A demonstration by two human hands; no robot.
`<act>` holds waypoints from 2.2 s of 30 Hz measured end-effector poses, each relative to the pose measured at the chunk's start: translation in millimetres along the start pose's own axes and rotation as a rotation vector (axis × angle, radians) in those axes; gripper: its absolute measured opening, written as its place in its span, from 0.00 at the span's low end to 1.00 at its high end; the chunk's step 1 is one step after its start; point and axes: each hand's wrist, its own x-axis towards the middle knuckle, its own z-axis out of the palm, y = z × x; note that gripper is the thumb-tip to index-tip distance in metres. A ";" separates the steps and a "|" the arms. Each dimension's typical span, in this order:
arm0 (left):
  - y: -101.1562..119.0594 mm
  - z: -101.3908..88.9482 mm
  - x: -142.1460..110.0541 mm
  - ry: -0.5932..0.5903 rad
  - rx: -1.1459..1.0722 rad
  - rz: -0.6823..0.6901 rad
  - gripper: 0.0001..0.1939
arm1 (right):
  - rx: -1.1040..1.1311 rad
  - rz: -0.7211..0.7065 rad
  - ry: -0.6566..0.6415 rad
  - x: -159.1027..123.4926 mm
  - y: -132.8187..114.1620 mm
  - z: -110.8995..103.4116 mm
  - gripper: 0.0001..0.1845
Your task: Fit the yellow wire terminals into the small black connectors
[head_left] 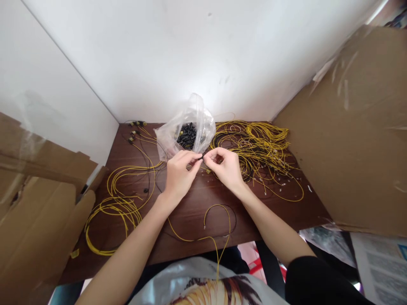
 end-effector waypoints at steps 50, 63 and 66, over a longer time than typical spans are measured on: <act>-0.8 0.5 -0.1 0.027 0.012 0.001 0.04 | 0.049 -0.005 -0.040 0.1 2.5 2.7 0.08; -0.7 0.5 -0.4 0.023 -0.026 -0.012 0.05 | 0.334 0.227 -0.106 5.8 9.5 3.7 0.13; -1.1 0.8 -0.5 0.021 -0.028 0.000 0.05 | 0.283 0.196 -0.087 4.5 10.3 3.9 0.12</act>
